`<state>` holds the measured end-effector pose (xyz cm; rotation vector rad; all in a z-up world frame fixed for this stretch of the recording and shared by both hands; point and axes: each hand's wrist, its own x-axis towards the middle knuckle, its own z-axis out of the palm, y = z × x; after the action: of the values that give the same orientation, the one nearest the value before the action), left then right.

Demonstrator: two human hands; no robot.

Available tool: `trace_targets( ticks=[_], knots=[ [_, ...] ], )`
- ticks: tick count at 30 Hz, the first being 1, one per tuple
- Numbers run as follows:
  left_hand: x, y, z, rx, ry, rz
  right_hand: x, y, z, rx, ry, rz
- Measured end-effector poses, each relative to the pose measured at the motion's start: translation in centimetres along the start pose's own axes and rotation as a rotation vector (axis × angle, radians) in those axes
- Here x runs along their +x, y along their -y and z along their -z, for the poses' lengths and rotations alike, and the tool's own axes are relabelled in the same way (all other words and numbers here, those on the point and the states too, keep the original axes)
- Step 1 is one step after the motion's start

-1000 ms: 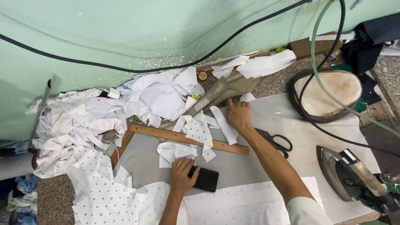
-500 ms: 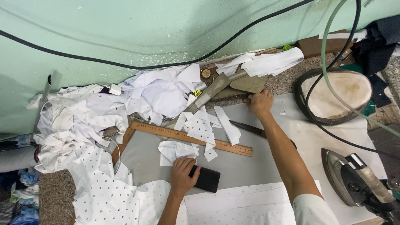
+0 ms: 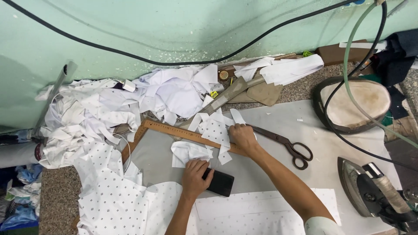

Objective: The person irons a long strip of white patterned fabric on a work table using a steam iron and a black pressing block. After ironing, they use large scissors to cut the fabric strip along a marked line.

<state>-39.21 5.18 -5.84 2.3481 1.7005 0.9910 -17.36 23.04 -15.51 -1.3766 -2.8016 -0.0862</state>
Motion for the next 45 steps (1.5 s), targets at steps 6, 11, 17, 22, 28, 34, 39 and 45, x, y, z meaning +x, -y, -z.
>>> trace_targets(
  ticks=[6,11,17,22,28,34,39,45],
  knots=[
    [0.2,-0.1,0.1,-0.038,-0.011,0.062,0.5,1.7,3.4,-0.115,0.059,0.039],
    [0.0,-0.1,0.1,-0.044,-0.030,0.065,-3.4,1.8,11.4,0.422,0.004,-0.218],
    [-0.3,-0.2,-0.3,0.040,-0.071,-0.030,-14.8,1.4,14.7,1.746,-0.088,-0.574],
    [0.0,-9.3,0.7,0.059,-0.115,0.044,-22.6,0.3,15.3,2.002,-0.077,-0.521],
    [-1.9,-23.4,-3.1,-1.336,0.174,0.845,-28.2,-2.4,17.4,1.983,0.105,-0.311],
    [-1.0,-31.8,-2.7,-1.255,-0.027,1.088,-32.8,-5.4,18.0,2.025,0.282,-0.297],
    [-2.9,-34.3,-4.3,-1.147,0.084,1.124,-34.5,-5.0,20.2,1.690,0.164,-0.449],
    [-11.1,-26.6,-6.2,-0.890,-0.129,1.081,-39.0,-6.8,15.9,1.499,0.005,-0.686]
  ],
)
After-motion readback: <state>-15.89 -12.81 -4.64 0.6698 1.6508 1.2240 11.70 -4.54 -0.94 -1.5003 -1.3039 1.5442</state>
